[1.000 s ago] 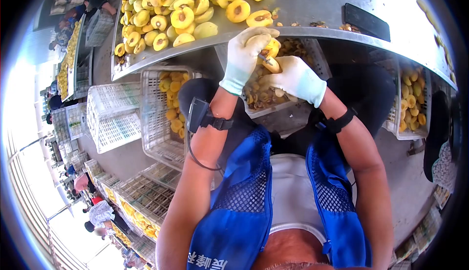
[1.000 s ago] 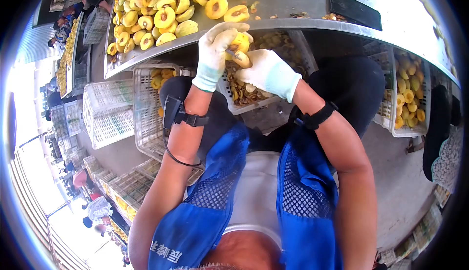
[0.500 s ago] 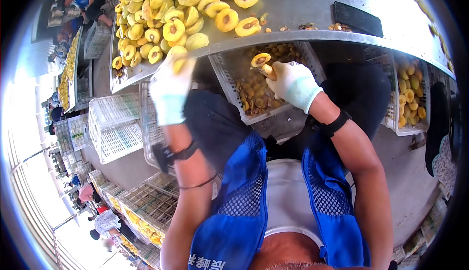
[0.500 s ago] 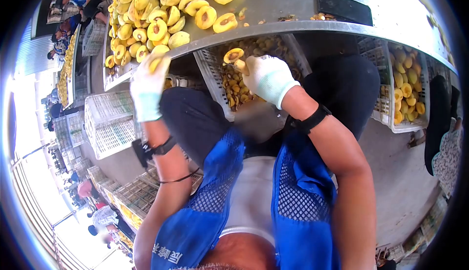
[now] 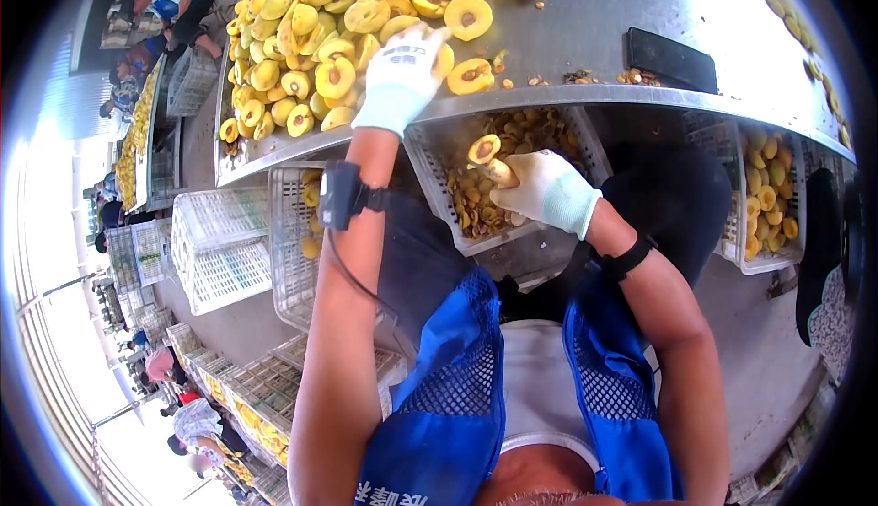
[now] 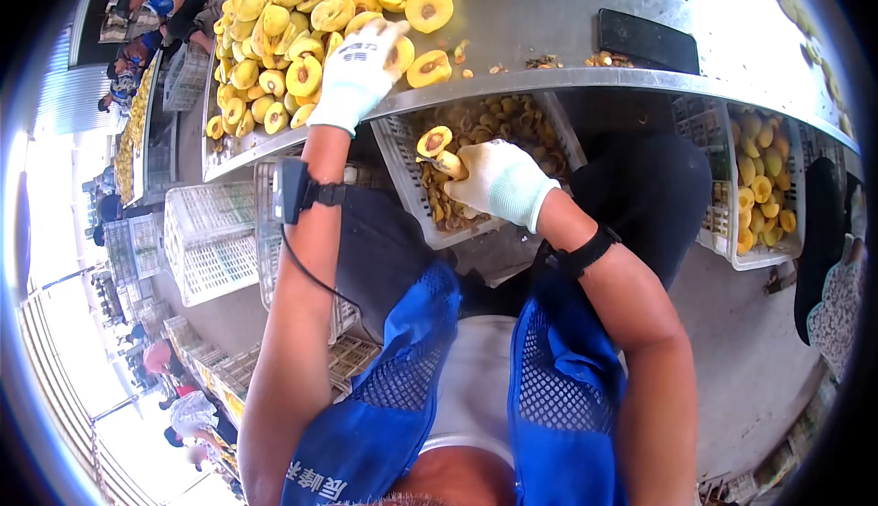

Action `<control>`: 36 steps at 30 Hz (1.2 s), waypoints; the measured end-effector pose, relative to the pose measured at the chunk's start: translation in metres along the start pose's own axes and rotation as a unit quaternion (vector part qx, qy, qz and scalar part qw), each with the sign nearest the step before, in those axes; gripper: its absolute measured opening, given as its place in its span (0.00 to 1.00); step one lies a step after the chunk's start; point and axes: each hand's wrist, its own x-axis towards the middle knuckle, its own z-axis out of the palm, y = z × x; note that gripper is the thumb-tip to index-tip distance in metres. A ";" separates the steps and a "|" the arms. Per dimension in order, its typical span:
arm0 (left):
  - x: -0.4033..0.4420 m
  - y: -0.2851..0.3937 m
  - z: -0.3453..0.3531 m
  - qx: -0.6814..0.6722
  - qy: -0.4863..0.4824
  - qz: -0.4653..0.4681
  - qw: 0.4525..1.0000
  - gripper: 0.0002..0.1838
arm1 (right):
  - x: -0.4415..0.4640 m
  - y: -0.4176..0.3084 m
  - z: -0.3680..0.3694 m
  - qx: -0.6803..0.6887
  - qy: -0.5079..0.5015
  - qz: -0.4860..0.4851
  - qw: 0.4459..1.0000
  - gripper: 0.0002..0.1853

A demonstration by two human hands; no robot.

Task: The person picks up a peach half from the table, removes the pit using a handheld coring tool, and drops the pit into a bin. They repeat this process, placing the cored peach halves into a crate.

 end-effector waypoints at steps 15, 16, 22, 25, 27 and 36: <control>-0.028 -0.034 0.003 -0.230 -0.012 -0.203 0.952 0.24 | -0.003 -0.015 -0.015 0.171 -0.007 0.014 0.985 0.20; -0.033 -0.024 -0.003 -0.261 0.033 -0.223 0.939 0.23 | -0.005 -0.016 -0.013 0.205 -0.008 0.020 0.979 0.20; -0.062 0.057 -0.034 -0.409 0.117 -0.212 0.880 0.21 | 0.002 -0.022 -0.006 0.279 0.043 0.035 0.959 0.16; -0.072 0.075 -0.015 -0.478 0.125 -0.221 0.841 0.22 | 0.004 -0.023 -0.004 0.278 0.079 0.039 0.957 0.14; -0.080 0.085 -0.004 -0.514 0.140 -0.250 0.808 0.21 | 0.003 -0.026 -0.005 0.267 0.095 0.047 0.958 0.14; -0.085 0.098 0.007 -0.431 0.192 -0.220 0.854 0.16 | 0.018 -0.004 0.022 0.101 0.223 -0.036 0.969 0.15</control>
